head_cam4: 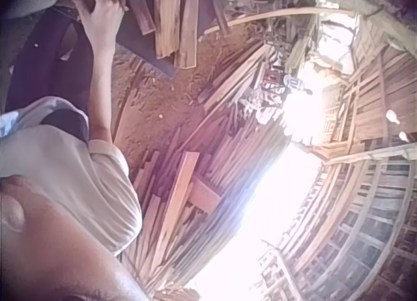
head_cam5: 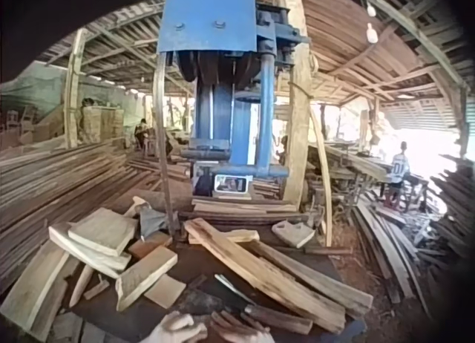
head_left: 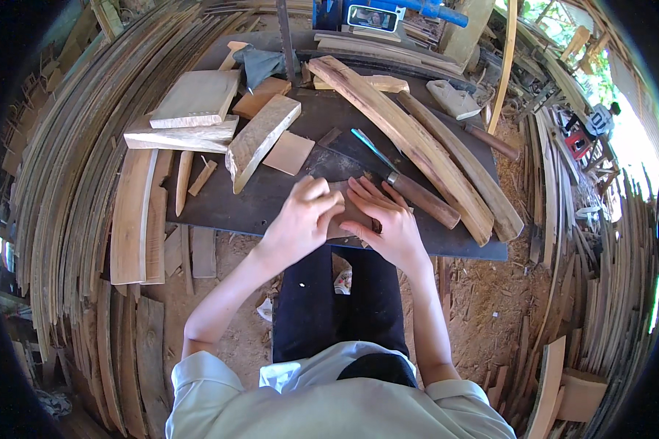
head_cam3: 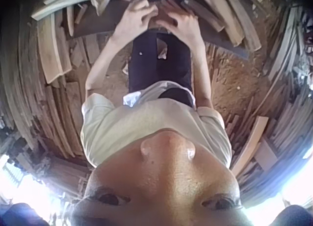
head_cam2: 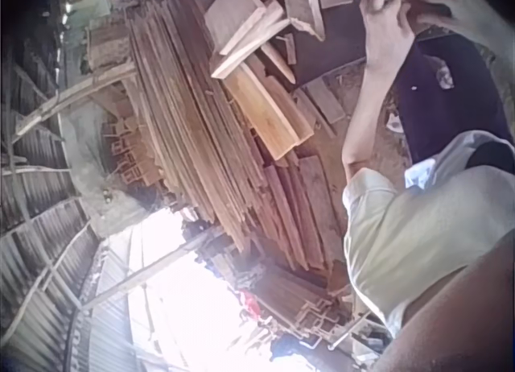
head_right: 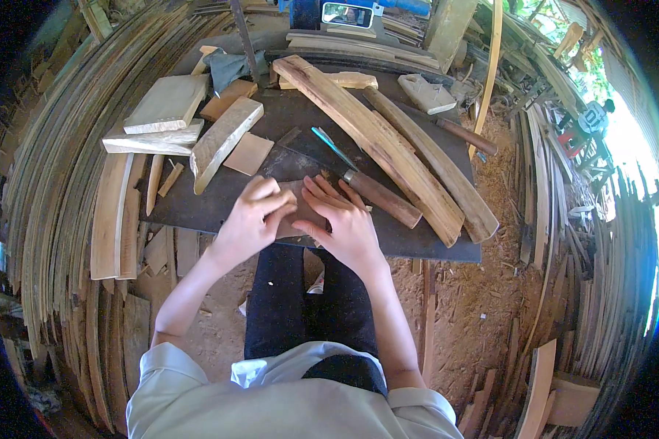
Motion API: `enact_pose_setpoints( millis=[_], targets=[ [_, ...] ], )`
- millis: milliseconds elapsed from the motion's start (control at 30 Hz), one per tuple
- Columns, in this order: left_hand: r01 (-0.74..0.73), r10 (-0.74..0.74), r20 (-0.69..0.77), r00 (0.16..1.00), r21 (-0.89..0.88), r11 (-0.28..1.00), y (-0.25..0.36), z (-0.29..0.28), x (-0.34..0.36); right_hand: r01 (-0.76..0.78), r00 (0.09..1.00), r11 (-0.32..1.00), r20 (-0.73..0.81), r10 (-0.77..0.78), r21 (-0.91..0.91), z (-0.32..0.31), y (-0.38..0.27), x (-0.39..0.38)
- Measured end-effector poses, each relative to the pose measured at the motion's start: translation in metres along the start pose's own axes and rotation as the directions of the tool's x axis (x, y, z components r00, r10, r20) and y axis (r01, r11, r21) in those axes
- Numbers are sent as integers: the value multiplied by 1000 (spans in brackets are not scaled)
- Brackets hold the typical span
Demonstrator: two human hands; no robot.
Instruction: The person uses a chisel and a wooden mallet to carve a small, round piece of wood on a workbench. They repeatedly strike the chisel to shape the wood, then switch to using sandpaper to smooth the surface of the carved piece.
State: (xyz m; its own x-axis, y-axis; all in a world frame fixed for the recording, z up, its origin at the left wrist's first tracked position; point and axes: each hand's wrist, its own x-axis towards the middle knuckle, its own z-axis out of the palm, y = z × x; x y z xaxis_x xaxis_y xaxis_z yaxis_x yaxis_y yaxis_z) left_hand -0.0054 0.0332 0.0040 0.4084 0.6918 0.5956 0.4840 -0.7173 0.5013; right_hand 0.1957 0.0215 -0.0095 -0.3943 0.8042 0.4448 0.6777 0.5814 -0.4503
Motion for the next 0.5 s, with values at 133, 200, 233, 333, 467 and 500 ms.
enact_pose_setpoints(
  millis=[133,200,233,333,467,500],
  targets=[
    [41,-41,-3,999,65,997,-6,1,6,7,1000,1000,-14,-8,-18,1,2,-1],
    [-21,22,-17,1000,58,998,1,4,0,10,1000,1000,-4,-11,-9,2,3,-1],
    [-25,26,-12,1000,107,994,7,5,-4,9,1000,1000,-5,-9,-13,2,3,-1],
    [40,-35,-45,998,120,992,-8,2,3,4,1000,1000,-8,-5,-21,0,0,0],
    [-12,12,2,1000,80,997,7,3,-1,-2,1000,1000,-2,2,-20,0,0,-1],
    [-35,33,29,999,67,997,10,4,-5,-2,1000,1000,3,2,-19,0,1,-1]
  ],
)
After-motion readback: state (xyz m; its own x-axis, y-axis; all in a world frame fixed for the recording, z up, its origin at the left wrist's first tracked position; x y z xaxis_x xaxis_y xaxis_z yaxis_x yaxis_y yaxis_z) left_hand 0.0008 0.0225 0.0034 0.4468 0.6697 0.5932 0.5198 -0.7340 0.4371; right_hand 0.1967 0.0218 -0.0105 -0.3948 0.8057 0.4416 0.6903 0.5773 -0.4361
